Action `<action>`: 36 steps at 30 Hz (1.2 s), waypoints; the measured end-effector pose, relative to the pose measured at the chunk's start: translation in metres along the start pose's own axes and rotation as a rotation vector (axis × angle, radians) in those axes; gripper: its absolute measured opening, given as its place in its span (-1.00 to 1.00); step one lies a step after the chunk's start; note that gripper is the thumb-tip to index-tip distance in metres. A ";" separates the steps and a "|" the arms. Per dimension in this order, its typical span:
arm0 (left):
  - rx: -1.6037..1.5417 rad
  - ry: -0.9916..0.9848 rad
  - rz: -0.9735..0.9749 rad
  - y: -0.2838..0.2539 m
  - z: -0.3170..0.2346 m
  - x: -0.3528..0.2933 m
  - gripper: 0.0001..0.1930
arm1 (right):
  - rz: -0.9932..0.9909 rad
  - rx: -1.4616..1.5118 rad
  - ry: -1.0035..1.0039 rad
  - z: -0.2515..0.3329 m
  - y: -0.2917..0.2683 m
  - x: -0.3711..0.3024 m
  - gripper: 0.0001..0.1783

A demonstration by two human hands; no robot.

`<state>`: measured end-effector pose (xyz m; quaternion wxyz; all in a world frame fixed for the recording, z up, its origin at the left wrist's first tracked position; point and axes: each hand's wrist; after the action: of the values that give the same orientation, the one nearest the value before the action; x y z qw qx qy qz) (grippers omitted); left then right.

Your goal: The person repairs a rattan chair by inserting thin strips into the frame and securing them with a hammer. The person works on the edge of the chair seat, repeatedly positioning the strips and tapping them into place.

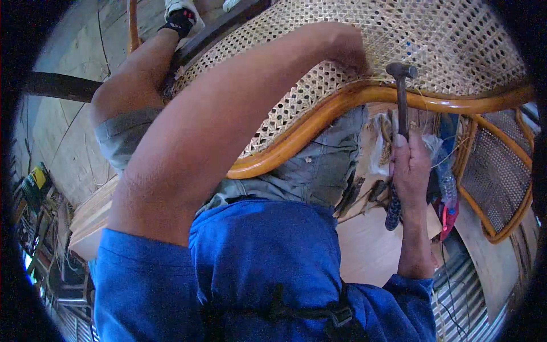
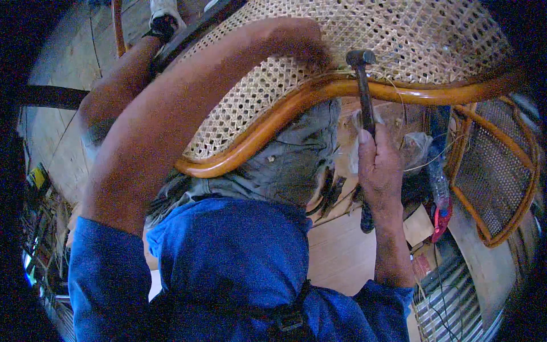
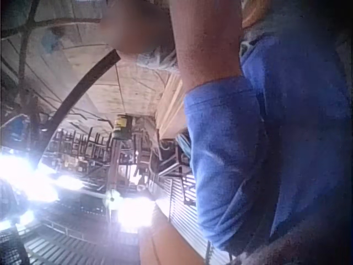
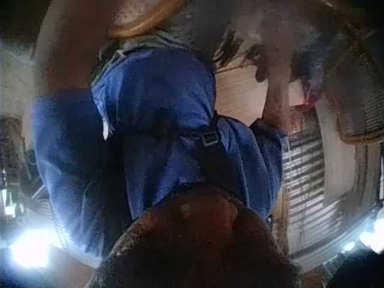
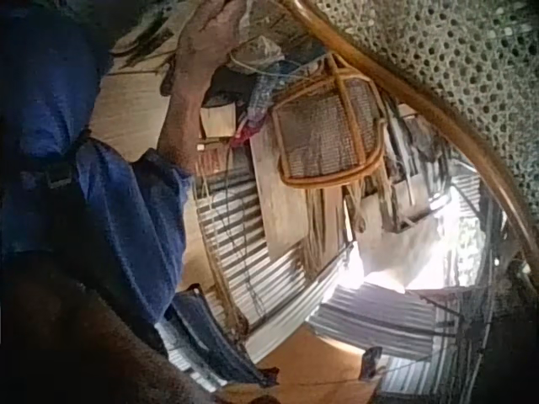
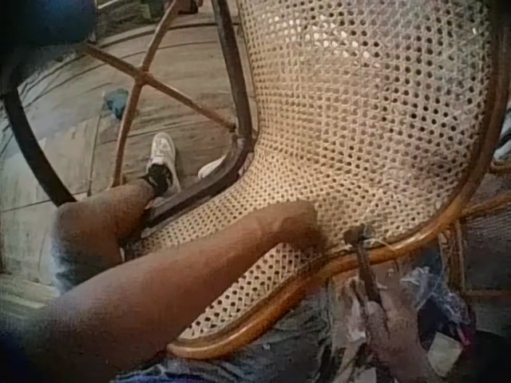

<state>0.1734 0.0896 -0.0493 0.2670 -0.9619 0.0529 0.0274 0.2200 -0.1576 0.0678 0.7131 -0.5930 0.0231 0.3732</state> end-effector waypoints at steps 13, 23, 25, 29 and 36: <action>-0.078 -0.032 -0.213 0.027 -0.016 -0.040 -0.70 | -0.005 -0.095 0.031 -0.021 0.011 0.001 -0.66; -0.181 -0.065 -0.218 0.029 -0.018 -0.045 -0.65 | -0.044 -0.108 -0.029 -0.019 0.020 -0.001 -0.67; -0.080 -0.054 -0.231 0.030 -0.018 -0.044 -0.66 | -0.065 -0.144 -0.080 -0.016 0.022 0.003 -0.69; -0.053 0.006 -0.284 0.029 -0.021 -0.053 -0.66 | 0.027 -0.056 0.061 -0.015 0.021 0.000 -0.71; -1.127 -0.289 -0.988 0.026 -0.019 -0.125 -0.72 | -0.032 -0.036 -0.223 0.017 0.052 -0.029 -0.70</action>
<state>0.0464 0.0683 -0.0358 -0.2789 -0.8513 -0.4412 0.0532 0.1631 -0.1565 0.0438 0.7064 -0.5606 -0.0727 0.4259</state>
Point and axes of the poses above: each hand's wrist, its own x-axis towards the middle knuckle, its own y-axis out of the palm, z = x × y, and after that the axes turned 14 degrees about y, right-handed
